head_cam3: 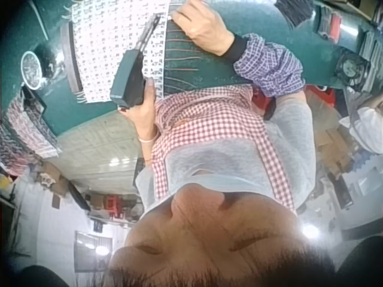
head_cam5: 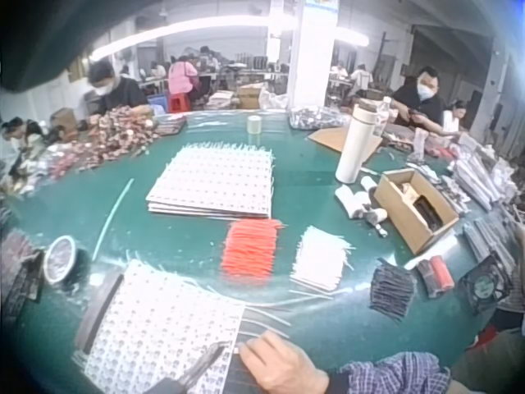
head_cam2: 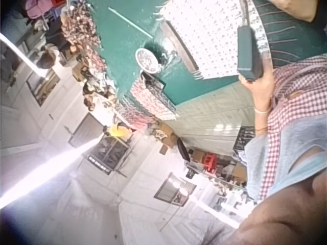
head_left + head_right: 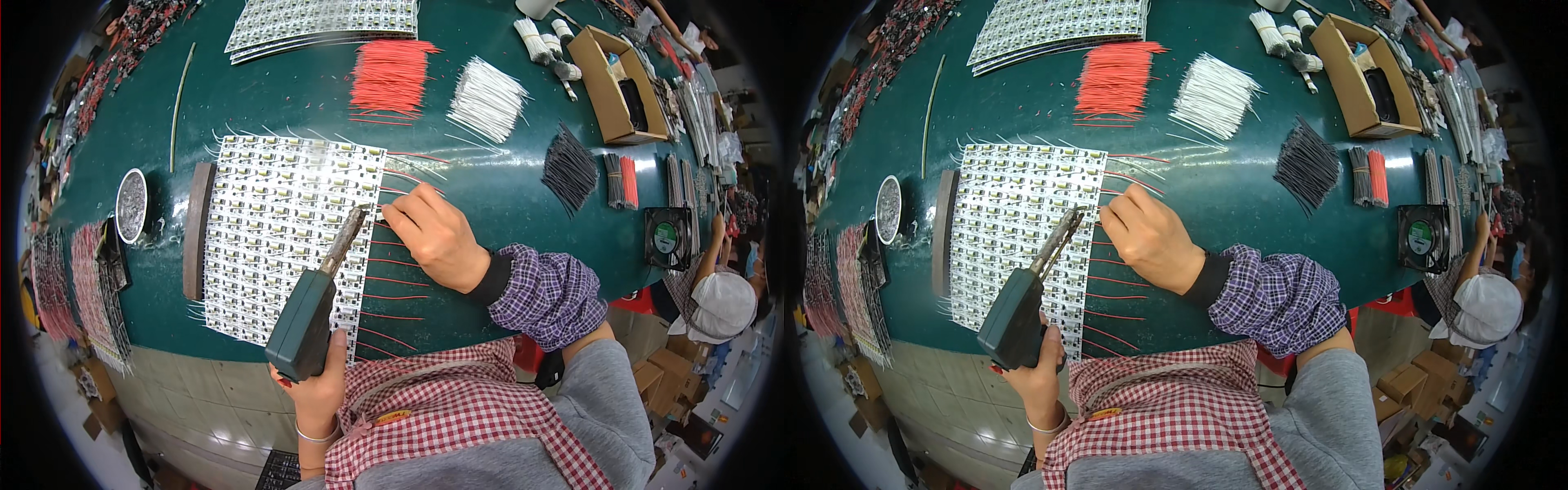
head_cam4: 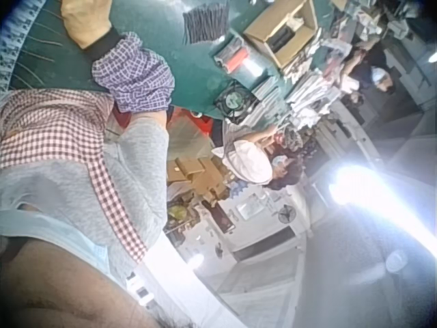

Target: The person solders red wires and black wires onto LED panels using a handheld soldering iron.

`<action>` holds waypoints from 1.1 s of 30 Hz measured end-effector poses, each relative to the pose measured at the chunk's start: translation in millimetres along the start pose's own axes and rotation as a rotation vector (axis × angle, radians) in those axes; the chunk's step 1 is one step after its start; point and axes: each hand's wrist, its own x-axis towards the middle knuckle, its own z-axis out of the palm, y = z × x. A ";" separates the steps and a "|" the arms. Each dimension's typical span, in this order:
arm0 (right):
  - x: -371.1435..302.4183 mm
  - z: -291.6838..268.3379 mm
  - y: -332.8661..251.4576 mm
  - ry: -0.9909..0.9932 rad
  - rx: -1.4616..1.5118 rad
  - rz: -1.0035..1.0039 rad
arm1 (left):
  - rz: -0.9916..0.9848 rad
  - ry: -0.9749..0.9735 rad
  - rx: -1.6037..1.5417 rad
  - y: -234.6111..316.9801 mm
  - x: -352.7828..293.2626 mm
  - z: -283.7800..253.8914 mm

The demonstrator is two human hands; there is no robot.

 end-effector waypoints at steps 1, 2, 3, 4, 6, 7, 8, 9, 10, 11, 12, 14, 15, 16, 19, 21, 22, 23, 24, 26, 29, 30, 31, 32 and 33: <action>-0.3 0.3 0.0 0.001 0.002 0.002 | 0.000 0.000 0.000 -0.8 -0.5 -0.7; -0.2 0.2 -0.2 0.001 0.002 0.002 | 0.017 -0.014 0.019 -2.0 -1.2 -2.0; -0.1 -0.1 -0.5 0.000 0.010 0.006 | 0.035 -0.027 0.038 -2.7 -1.7 -2.9; 0.1 -0.3 -0.8 -0.001 0.017 0.009 | 0.035 -0.027 0.037 -2.4 -1.9 -3.4; 1.3 -0.9 -0.2 0.035 0.014 -0.016 | 0.029 -0.040 0.024 -1.6 -2.5 -4.5; 2.1 -1.2 -0.1 0.070 0.011 -0.040 | 0.029 -0.038 0.024 -1.8 -3.6 -5.2; 1.7 -2.5 -2.1 0.069 0.012 -0.042 | 0.023 -0.025 0.020 -2.3 -5.3 -6.1; 0.3 -4.6 -5.6 0.068 0.032 -0.032 | 0.017 -0.013 0.017 -2.7 -6.4 -6.7; -1.4 -5.8 -8.9 0.065 0.053 -0.021 | 0.015 -0.012 0.016 -1.6 -7.1 -6.6; -2.5 -6.0 -11.0 0.064 0.054 -0.021 | 0.034 0.003 0.021 0.6 -7.5 -6.2; -3.5 -5.9 -12.8 0.065 0.056 -0.028 | 0.053 0.018 0.026 1.5 -8.1 -6.1; -4.7 -6.2 -13.6 0.065 0.056 -0.033 | 0.034 -0.003 0.031 -2.8 -11.3 -9.8; -5.4 -5.4 -13.3 0.053 0.060 -0.033 | 0.016 -0.023 0.036 -5.1 -12.9 -11.4; -5.7 -4.8 -13.7 0.040 0.066 -0.034 | 0.015 -0.022 0.036 -6.4 -14.3 -12.3; -6.5 -6.3 -15.2 0.016 0.091 -0.007 | 0.006 -0.044 0.053 -8.2 -17.0 -13.5; -7.1 -4.6 -14.9 0.012 0.090 -0.006 | 0.007 -0.041 0.051 -7.6 -18.1 -12.1; -7.2 -4.0 -14.8 0.009 0.087 -0.003 | 0.006 -0.041 0.050 -6.3 -18.5 -10.9; -7.1 -3.9 -14.9 0.008 0.087 -0.003 | 0.051 -0.032 0.111 -4.1 -19.0 -9.2; -7.1 -3.9 -15.0 0.008 0.085 -0.003 | 0.095 -0.022 0.172 -2.2 -19.1 -8.2; -7.2 -3.5 -15.0 0.008 0.083 -0.002 | 0.099 -0.027 0.188 0.7 -17.8 -7.7; -6.9 -3.2 -15.4 0.005 0.072 -0.001 | 0.092 -0.015 0.153 -0.5 -17.5 -6.0; -6.8 -3.2 -15.6 0.002 0.069 0.000 | 0.080 0.001 0.102 -1.1 -17.4 -5.6; -7.1 -3.1 -15.6 -0.001 0.065 0.001 | 0.080 0.000 0.102 -0.4 -16.6 -5.3; -7.1 -2.9 -15.7 -0.001 0.066 0.002 | 0.053 -0.003 0.083 1.1 -15.1 -5.3; -7.0 -2.5 -15.7 0.005 0.062 0.000 | 0.026 -0.007 0.064 2.5 -14.4 -5.5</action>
